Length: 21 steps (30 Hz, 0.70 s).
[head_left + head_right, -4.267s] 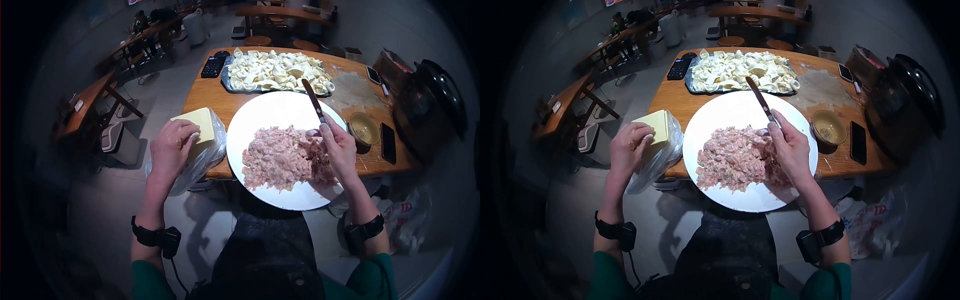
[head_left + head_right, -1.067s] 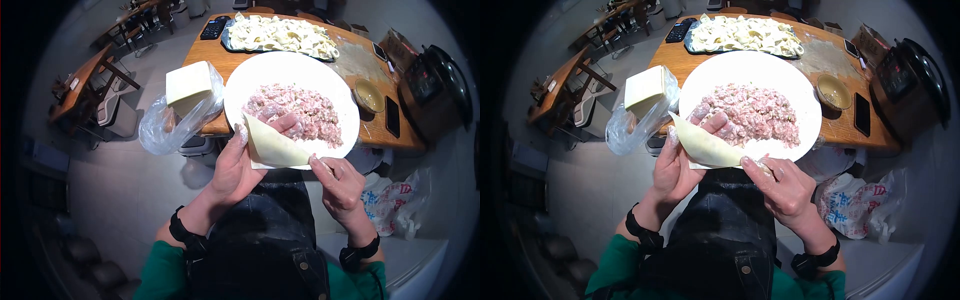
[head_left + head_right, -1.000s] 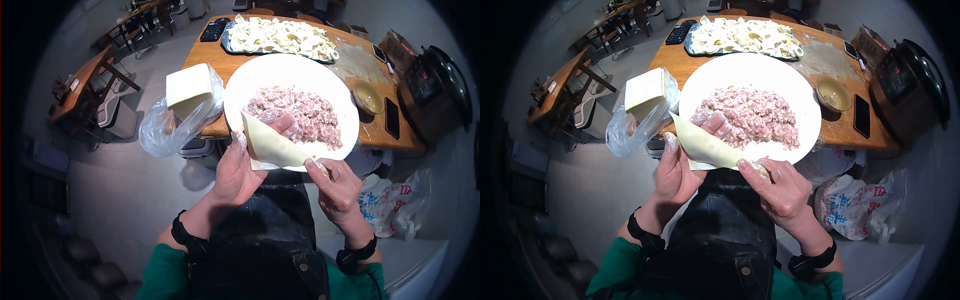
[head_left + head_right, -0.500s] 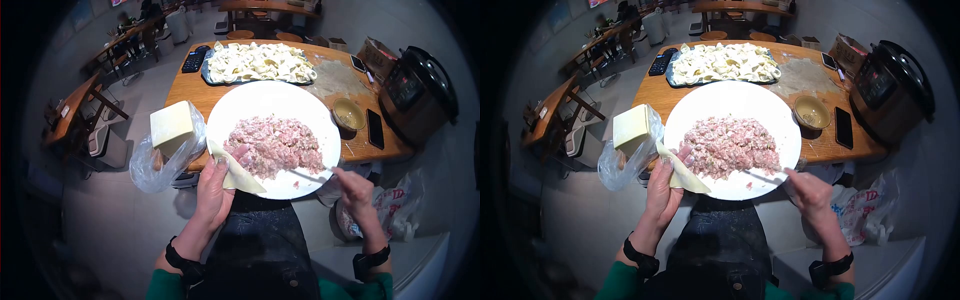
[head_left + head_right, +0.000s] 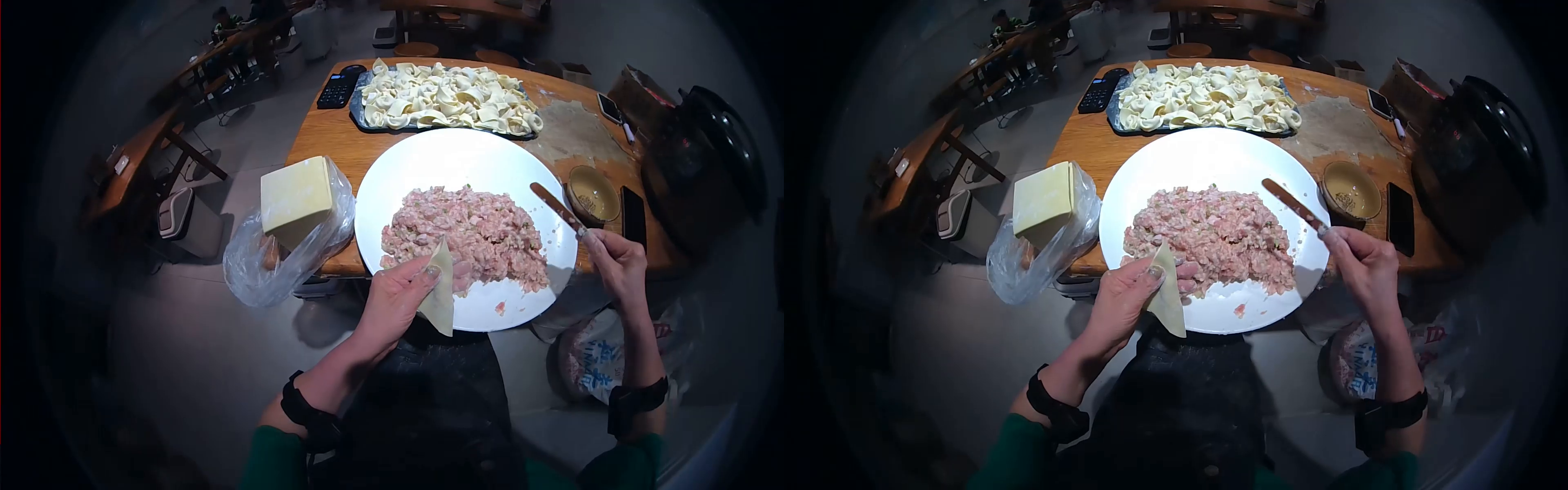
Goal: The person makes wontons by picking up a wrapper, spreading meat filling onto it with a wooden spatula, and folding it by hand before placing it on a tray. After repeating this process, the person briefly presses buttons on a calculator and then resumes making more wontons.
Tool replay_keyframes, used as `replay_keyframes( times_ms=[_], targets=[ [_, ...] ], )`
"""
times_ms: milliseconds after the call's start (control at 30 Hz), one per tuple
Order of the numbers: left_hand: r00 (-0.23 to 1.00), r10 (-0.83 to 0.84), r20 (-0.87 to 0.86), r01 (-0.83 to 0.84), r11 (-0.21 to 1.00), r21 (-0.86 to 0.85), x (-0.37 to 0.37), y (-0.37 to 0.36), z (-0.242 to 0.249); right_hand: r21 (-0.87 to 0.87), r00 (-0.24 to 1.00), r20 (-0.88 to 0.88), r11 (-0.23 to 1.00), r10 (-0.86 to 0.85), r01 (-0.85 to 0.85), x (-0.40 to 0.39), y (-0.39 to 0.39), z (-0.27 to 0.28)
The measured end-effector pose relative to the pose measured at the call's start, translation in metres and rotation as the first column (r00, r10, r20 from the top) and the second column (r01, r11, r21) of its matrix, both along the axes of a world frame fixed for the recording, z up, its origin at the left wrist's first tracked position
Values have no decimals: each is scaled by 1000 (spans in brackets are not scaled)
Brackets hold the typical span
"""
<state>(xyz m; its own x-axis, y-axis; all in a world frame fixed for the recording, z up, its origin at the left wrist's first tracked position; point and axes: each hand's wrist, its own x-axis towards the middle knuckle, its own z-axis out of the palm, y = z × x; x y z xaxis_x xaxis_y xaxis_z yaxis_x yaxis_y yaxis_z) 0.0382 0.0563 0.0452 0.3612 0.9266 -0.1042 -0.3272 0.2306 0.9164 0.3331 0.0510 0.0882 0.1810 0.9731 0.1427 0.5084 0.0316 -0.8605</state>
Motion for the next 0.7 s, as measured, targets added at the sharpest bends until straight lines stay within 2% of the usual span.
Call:
replay_keyframes(
  times_ms=[67,100,133,200,233,267,300,333,367,400,433,467,533,600,633,667,700],
  targets=[
    [1000,-27,-14,28,998,48,1,3,-2,-54,975,-173,987,141,-153,-44,-26,-6],
    [991,-47,-129,57,996,75,-1,5,-7,-71,962,-172,971,213,-228,-57,-31,-11],
    [991,-47,-129,56,996,70,-2,6,-10,-86,943,-171,949,286,-303,-66,-32,-16],
    [981,-53,-188,84,984,160,-1,7,-12,-108,946,-157,947,283,-301,-70,-26,-30],
    [999,-16,-32,19,996,84,2,3,-6,-110,947,-223,960,230,-259,-66,-22,-36],
    [1000,-7,-28,10,996,86,1,2,-5,-116,941,-288,970,175,-215,-64,-20,-39],
    [998,-13,60,9,998,70,-1,1,-5,-52,921,-345,976,181,-211,-65,-23,-40],
    [989,-18,149,11,999,49,-2,-1,-6,-55,921,-343,975,182,-213,-73,-28,-39],
    [988,-15,154,9,999,44,-1,-2,-5,-51,923,-359,985,139,-167,-88,-36,-36],
    [936,6,351,10,999,-43,1,-2,-2,-43,922,-375,992,96,-121,-104,-41,-34],
    [848,44,529,29,991,-128,3,-2,-1,15,877,-462,990,133,-142,-117,-43,-43],
    [848,44,528,31,991,-132,5,-3,-5,74,821,-545,985,170,-155,-130,-45,-51],
    [747,105,656,65,971,-231,12,-3,-13,112,863,-481,987,154,-114,-150,-47,-52],
    [736,129,665,52,968,-245,15,-7,-14,108,753,-655,994,64,9,-157,-46,-61],
    [733,162,661,26,964,-265,15,-7,-18,44,800,-600,997,-19,57,-157,-45,-57],
    [728,196,657,-2,959,-283,15,-7,-22,47,801,-599,997,-15,54,-157,-44,-61],
    [725,197,659,-6,960,-280,16,-7,-25,137,793,-609,987,18,83,-156,-41,-69]
  ],
)
